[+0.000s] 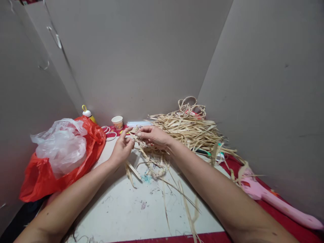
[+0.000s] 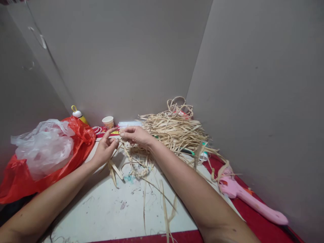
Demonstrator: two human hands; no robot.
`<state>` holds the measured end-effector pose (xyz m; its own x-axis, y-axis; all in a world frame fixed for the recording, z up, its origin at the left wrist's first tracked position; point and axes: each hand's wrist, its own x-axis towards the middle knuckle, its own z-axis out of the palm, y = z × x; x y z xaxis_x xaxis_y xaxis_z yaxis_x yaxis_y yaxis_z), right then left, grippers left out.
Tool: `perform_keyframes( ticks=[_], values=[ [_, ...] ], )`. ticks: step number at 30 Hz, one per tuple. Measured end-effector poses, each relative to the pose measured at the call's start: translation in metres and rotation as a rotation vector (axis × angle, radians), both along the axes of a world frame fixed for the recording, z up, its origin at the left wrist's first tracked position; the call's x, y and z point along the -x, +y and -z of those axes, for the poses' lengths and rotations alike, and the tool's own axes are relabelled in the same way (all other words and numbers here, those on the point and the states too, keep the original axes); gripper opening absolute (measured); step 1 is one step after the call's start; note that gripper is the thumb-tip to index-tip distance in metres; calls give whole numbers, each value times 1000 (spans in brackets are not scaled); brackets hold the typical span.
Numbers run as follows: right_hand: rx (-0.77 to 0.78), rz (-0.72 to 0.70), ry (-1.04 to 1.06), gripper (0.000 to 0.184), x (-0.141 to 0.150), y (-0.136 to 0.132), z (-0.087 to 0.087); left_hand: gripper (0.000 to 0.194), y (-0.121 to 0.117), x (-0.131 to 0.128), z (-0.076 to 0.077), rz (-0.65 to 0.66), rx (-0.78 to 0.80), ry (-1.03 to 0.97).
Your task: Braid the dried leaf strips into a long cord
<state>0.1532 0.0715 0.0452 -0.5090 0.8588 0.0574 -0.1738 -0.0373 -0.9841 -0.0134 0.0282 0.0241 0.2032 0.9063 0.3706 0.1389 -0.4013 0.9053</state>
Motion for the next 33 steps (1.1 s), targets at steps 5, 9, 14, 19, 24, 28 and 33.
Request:
perform_keyframes(
  ticks=[5,9,14,19,24,28,33],
  values=[
    [-57,238,-41,27,6,2,8,51,-2,-2,5,-17,-46,41],
    [-11,344,-6,26,10,4,15,51,-7,-6,10,-37,-100,127],
    [14,402,6,22,11,9,22,50,-10,-10,13,-39,-91,150],
    [42,336,-63,18,4,13,22,45,-5,-8,21,-49,65,36],
    [56,298,-183,9,3,17,5,29,16,0,35,-114,207,-44],
    [10,350,-326,9,9,30,-16,19,30,0,35,-137,254,-79],
    [-76,424,-623,20,12,51,-19,16,37,-3,23,-190,310,-102]
  ],
)
